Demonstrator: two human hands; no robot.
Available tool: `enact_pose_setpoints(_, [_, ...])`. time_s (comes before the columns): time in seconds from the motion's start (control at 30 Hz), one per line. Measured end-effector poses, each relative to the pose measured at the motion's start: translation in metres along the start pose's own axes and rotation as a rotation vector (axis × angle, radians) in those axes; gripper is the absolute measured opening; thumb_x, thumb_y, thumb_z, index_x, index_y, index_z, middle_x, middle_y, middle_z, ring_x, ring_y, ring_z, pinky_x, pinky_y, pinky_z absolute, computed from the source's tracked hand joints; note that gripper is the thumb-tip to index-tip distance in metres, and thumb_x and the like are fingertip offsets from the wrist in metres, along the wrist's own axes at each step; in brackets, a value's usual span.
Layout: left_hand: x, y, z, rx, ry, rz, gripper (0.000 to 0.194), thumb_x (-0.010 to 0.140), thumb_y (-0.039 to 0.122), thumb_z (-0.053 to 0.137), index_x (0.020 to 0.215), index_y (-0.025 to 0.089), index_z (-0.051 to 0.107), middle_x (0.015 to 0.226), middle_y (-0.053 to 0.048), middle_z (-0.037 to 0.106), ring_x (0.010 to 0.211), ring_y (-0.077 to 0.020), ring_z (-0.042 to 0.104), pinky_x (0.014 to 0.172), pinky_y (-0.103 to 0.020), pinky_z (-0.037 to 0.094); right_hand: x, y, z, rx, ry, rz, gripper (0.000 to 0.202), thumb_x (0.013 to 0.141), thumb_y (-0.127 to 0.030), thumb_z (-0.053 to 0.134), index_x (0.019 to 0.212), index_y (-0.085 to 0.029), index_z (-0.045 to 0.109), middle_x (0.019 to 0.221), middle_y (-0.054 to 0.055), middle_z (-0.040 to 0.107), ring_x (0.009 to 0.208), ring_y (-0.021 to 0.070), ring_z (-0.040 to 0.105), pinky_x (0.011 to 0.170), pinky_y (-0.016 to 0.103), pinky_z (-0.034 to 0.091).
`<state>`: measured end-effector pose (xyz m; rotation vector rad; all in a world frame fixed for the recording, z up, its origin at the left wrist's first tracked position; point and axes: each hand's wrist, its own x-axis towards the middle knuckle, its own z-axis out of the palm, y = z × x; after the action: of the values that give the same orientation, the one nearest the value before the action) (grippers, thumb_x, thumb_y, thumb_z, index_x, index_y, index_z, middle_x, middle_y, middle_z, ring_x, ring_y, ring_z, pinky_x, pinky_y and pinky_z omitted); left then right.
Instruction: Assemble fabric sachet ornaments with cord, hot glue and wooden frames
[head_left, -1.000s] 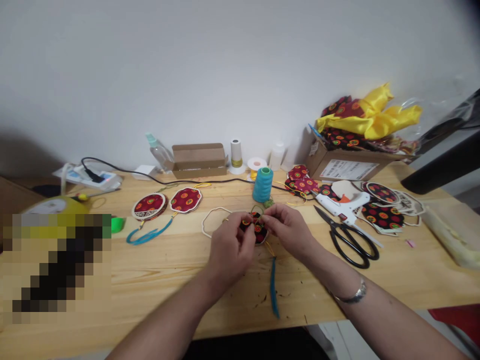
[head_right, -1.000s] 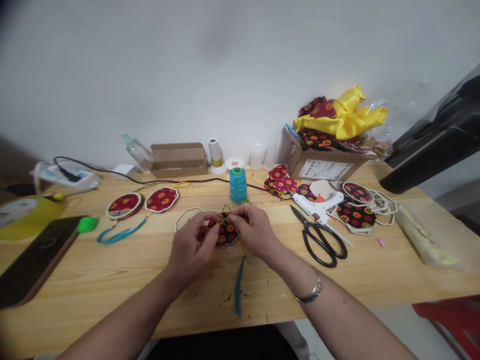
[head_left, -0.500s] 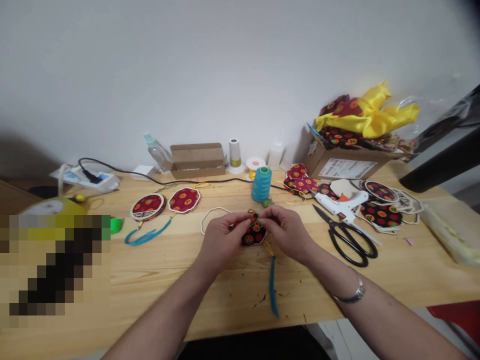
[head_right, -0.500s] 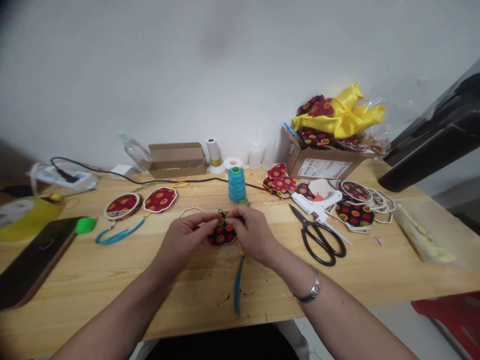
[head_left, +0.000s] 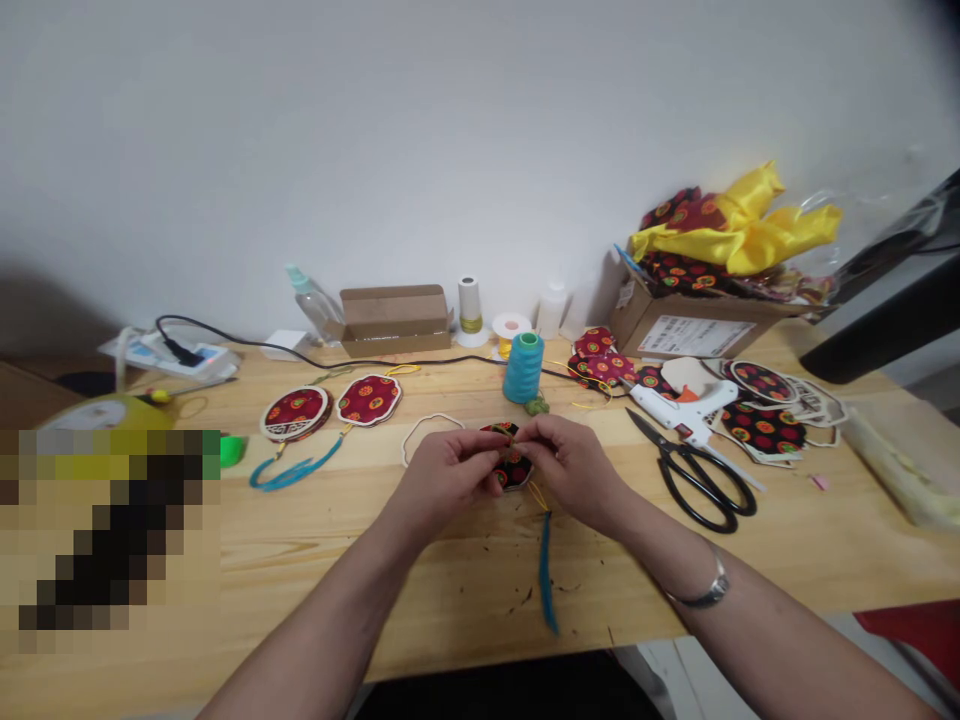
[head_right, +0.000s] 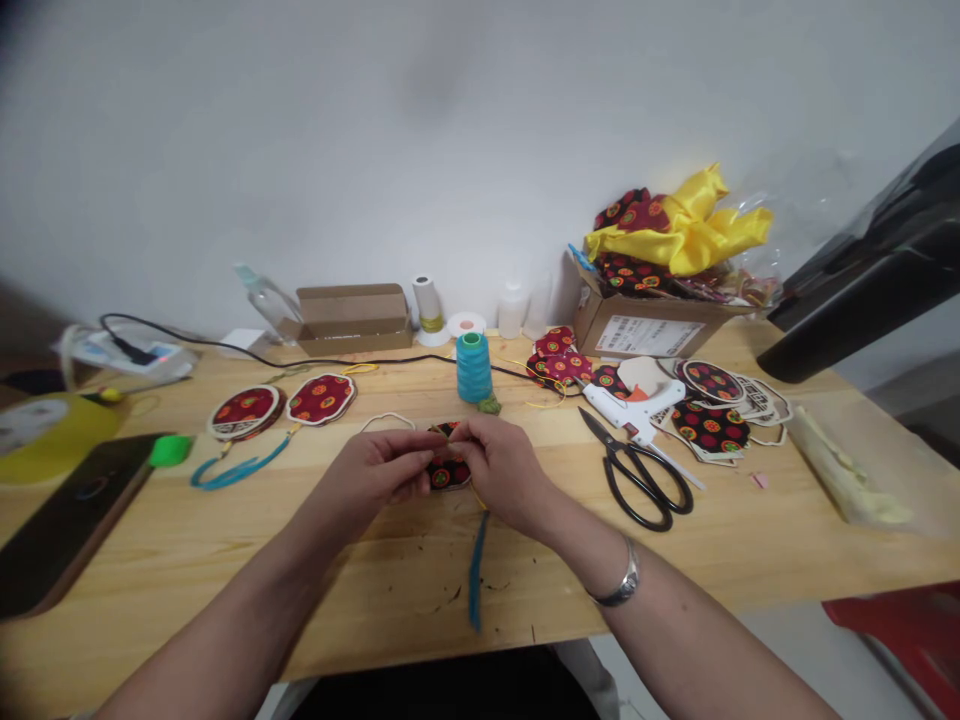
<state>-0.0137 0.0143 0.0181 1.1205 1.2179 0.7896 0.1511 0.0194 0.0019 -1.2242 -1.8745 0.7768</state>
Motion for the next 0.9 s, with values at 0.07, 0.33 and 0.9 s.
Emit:
enact_pose_setpoints(0.07, [0.0004,0.0006,0.0005,0.011,-0.006,0.007,0.023,0.068,0.024,0.061,0.084,0.014,0.074,0.049,-0.002,0.063,0.040,-0.0075,0.045,0.041,-0.019,0.029,0.0001,0.0003,0.0002,0.007,-0.009,-0.001,0.016,0.079,-0.009,0.053,0.070,-0.020,0.060,0.066,-0.001,0.062,0.063,0.0125,0.055,0.061,0.023,0.041])
enact_pose_setpoints(0.33, [-0.0006,0.0048,0.0007,0.081,0.008,0.046,0.016,0.067,0.024,0.064,0.076,0.015,0.073,0.052,-0.002,0.064,0.045,-0.0106,0.053,0.046,-0.021,0.037,0.0011,0.0018,0.0002,0.021,-0.025,-0.030,0.015,0.078,-0.009,0.054,0.070,-0.019,0.061,0.067,-0.001,0.061,0.065,0.0122,0.055,0.062,0.024,0.041])
enact_pose_setpoints(0.9, [0.0035,-0.0029,-0.0041,-0.015,-0.100,-0.014,0.025,0.070,0.037,0.066,0.073,0.012,0.066,0.049,0.000,0.058,0.046,-0.0082,0.047,0.045,-0.019,0.030,0.0024,0.0009,-0.0012,0.165,-0.075,0.056,0.010,0.079,-0.016,0.056,0.071,-0.017,0.063,0.066,-0.001,0.061,0.063,0.0108,0.053,0.060,0.022,0.041])
